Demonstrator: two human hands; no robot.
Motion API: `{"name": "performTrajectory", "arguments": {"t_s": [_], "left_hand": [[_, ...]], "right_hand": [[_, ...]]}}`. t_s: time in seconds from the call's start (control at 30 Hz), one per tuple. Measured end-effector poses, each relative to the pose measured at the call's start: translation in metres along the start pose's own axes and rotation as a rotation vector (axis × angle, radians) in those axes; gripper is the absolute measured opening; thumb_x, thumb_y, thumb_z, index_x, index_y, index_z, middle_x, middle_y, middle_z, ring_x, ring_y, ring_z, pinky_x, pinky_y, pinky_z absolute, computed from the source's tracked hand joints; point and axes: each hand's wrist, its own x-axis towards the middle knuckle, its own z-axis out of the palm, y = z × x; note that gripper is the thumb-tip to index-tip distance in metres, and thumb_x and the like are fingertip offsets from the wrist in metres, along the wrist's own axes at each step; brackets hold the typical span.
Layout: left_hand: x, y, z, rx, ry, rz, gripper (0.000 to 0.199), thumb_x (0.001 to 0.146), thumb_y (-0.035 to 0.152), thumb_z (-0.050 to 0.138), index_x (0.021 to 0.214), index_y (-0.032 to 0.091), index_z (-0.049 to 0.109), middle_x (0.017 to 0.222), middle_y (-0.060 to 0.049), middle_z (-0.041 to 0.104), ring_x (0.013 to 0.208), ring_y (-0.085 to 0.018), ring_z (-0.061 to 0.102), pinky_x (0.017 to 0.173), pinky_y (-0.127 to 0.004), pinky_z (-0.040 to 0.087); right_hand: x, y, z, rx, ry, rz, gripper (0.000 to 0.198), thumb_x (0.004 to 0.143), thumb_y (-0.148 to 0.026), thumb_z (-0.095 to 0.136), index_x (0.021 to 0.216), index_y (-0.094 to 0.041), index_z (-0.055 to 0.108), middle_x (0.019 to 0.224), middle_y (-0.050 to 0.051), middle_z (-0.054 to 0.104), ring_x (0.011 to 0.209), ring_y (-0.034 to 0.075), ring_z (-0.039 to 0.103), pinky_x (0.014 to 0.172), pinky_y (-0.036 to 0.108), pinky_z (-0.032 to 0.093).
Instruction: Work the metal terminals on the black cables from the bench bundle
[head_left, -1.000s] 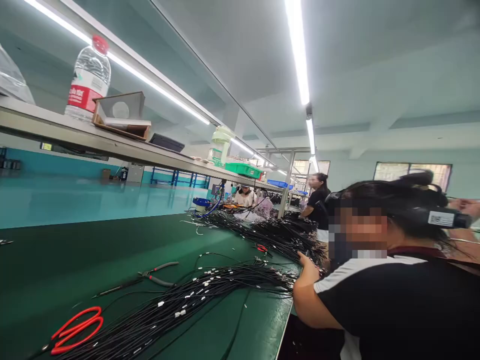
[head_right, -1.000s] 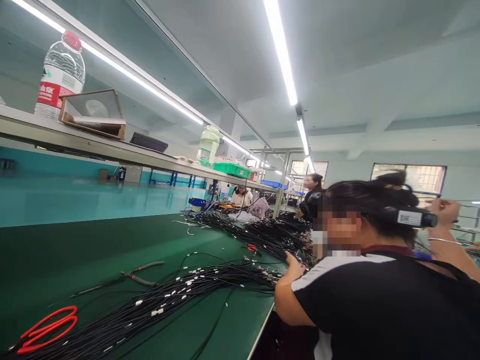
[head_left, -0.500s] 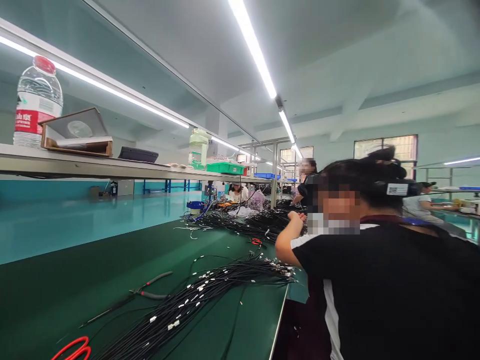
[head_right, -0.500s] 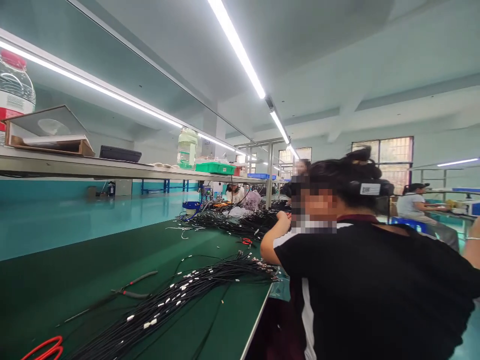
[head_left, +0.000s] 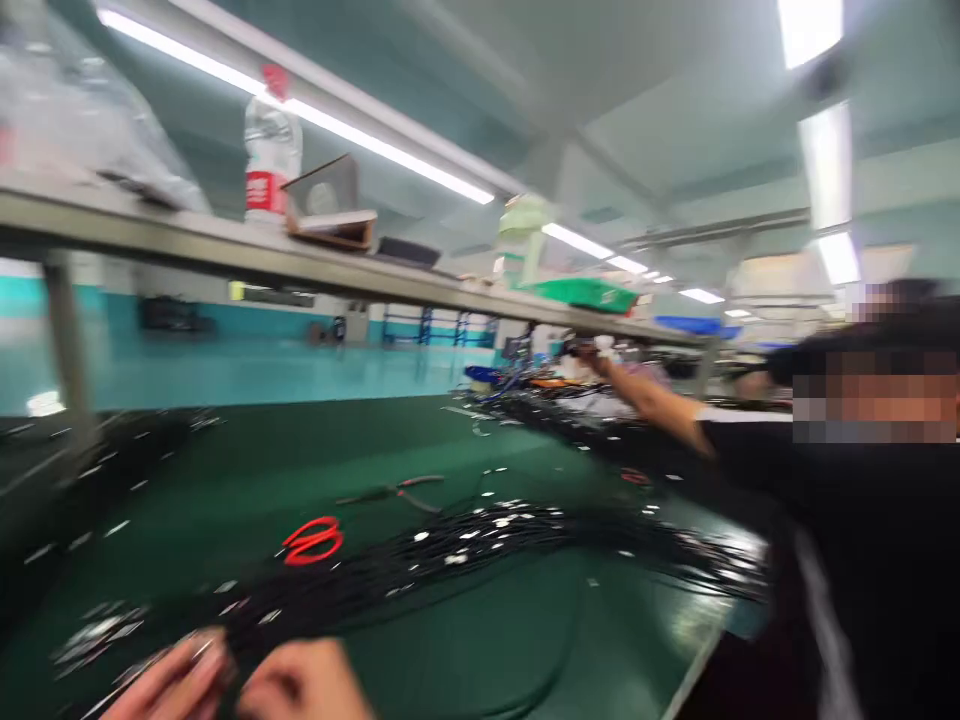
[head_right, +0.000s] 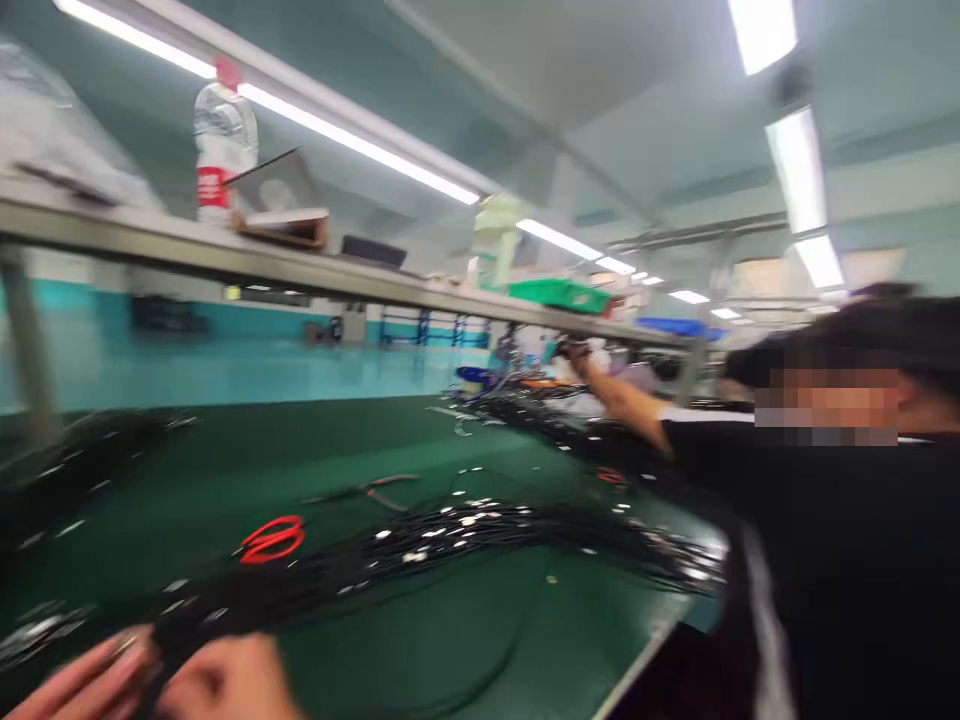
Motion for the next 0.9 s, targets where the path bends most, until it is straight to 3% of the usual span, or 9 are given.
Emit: {"name": "performTrajectory", "arguments": {"t_s": [0.07, 0.1, 0.17, 0.33, 0.6, 0.9], "left_hand": [[0.001, 0.001, -0.022, -0.008, -0.089, -0.026, 0.031, 0.062, 0.024, 0.076, 0.089, 0.014, 0.065, 0.085, -0.007, 0.065, 0.077, -0.021, 0.06, 0.065, -0.032, 0.05], [0.002, 0.001, -0.029, -0.061, -0.255, -0.021, 0.032, 0.057, 0.023, 0.078, 0.086, 0.013, 0.066, 0.08, -0.007, 0.065, 0.076, -0.02, 0.06, 0.063, -0.028, 0.048], [0.007, 0.002, -0.037, -0.124, -0.422, -0.002, 0.03, 0.06, 0.028, 0.076, 0.083, 0.011, 0.067, 0.075, -0.007, 0.065, 0.072, -0.017, 0.058, 0.06, -0.024, 0.045], [0.011, 0.002, -0.037, -0.212, -0.542, -0.036, 0.022, 0.07, 0.029, 0.067, 0.081, 0.01, 0.067, 0.077, -0.01, 0.065, 0.072, -0.016, 0.058, 0.06, -0.023, 0.044], [0.013, 0.002, -0.039, -0.199, -0.52, -0.078, 0.027, 0.073, 0.034, 0.064, 0.08, 0.008, 0.067, 0.078, -0.013, 0.067, 0.069, -0.016, 0.06, 0.058, -0.023, 0.044], [0.014, 0.004, -0.04, 0.019, -0.407, 0.033, 0.029, 0.073, 0.038, 0.063, 0.071, 0.009, 0.068, 0.059, -0.006, 0.063, 0.055, -0.011, 0.055, 0.052, -0.021, 0.038]], "right_hand": [[0.004, 0.005, 0.008, 0.086, -0.025, 0.008, 0.026, 0.088, -0.019, 0.038, 0.081, -0.016, 0.063, 0.075, 0.002, 0.063, 0.07, 0.013, 0.056, 0.062, 0.023, 0.043], [0.006, 0.008, 0.011, 0.129, 0.033, 0.008, 0.024, 0.085, -0.02, 0.042, 0.077, -0.015, 0.063, 0.072, 0.002, 0.063, 0.069, 0.013, 0.055, 0.063, 0.023, 0.042], [0.012, 0.012, 0.012, 0.165, 0.036, -0.049, 0.024, 0.083, -0.025, 0.044, 0.071, -0.015, 0.062, 0.068, 0.002, 0.061, 0.066, 0.013, 0.052, 0.061, 0.022, 0.04], [0.013, 0.013, 0.003, 0.136, -0.006, -0.093, 0.028, 0.084, -0.03, 0.041, 0.068, -0.017, 0.059, 0.063, 0.001, 0.056, 0.06, 0.013, 0.048, 0.055, 0.022, 0.038], [0.01, 0.012, 0.0, 0.066, 0.025, -0.148, 0.025, 0.086, -0.026, 0.041, 0.072, -0.019, 0.061, 0.067, 0.001, 0.062, 0.06, 0.013, 0.053, 0.054, 0.022, 0.04], [0.008, 0.013, 0.001, -0.047, 0.085, -0.284, 0.025, 0.088, -0.026, 0.04, 0.077, -0.019, 0.062, 0.066, 0.002, 0.058, 0.058, 0.013, 0.052, 0.053, 0.023, 0.039]]}}
